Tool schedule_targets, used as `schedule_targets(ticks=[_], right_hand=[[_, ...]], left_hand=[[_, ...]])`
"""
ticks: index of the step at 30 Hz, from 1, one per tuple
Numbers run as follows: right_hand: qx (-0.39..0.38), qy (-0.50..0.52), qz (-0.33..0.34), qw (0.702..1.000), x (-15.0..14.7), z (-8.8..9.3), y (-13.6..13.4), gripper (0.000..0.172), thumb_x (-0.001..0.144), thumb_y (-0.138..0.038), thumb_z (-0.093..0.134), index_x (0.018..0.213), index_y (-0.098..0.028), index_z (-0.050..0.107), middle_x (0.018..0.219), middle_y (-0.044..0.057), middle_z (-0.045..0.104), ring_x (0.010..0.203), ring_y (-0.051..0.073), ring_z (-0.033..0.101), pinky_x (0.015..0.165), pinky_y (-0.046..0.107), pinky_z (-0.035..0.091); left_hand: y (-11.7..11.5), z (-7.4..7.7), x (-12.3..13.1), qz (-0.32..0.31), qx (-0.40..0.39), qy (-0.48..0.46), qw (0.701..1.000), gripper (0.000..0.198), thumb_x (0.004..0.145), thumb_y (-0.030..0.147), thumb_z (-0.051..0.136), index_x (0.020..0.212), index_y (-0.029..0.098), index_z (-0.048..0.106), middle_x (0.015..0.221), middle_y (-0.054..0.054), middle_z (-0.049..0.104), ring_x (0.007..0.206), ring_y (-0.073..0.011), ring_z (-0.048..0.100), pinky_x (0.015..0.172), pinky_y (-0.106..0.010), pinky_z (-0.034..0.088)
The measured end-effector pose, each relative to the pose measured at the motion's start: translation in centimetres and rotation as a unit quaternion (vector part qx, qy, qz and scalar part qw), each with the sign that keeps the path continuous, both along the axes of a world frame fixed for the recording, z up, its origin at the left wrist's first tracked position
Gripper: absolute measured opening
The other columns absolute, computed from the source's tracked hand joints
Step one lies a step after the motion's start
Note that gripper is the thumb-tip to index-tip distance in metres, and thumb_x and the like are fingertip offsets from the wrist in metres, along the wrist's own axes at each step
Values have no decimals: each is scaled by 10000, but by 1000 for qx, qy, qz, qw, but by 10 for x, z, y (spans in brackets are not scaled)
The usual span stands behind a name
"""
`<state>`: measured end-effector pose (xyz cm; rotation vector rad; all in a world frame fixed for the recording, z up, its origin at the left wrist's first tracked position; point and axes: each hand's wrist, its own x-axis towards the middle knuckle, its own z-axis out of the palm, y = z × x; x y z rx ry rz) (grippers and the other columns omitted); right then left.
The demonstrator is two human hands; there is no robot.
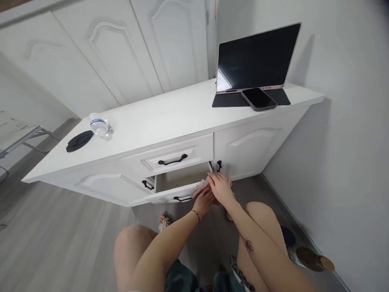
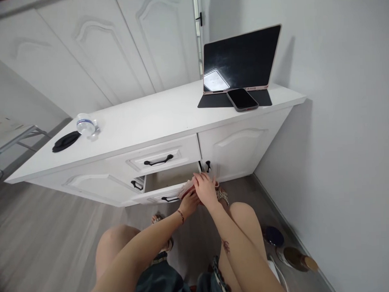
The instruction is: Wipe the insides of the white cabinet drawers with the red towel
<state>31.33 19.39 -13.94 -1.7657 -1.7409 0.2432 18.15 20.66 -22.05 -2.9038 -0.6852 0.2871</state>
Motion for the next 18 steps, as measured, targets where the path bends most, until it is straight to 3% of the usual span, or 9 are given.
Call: schedule_targets(ticks=[3,9,14,18], right_hand=[[-48,-35,5,998,-5,0,2,353,973,-328,329,1158,-236,615,1084,85,685,1072,271,562,1045,587,212],[-65,-42,9,997,-3,5,3,385,981,-357,302,1193,-227,596,1093,95,681,1061,261,553,1049,524,234],[-73,-36,9,997,-3,5,4,394,984,-366,289,1114,-238,638,1061,84,687,1052,254,553,1058,510,218],[-87,-28,11,996,-4,7,4,389,985,-356,289,1105,-233,638,1063,83,683,1054,257,550,1047,525,223]], left_hand=[[-2,-11,3,23,-20,4,1000,432,871,156,489,1298,202,537,1344,-48,557,1294,-176,410,1113,-375,296],[-3,-35,2,79,-101,3,992,477,882,125,396,1343,205,490,1402,-29,493,1344,-159,353,1146,-388,244],[-2,-48,-16,94,-116,5,989,519,831,100,417,1341,148,496,1390,-42,508,1343,-153,357,1149,-314,242],[-2,-55,-38,128,-101,-19,986,569,757,70,456,1304,192,555,1347,-26,556,1324,-191,390,1091,-282,333]])
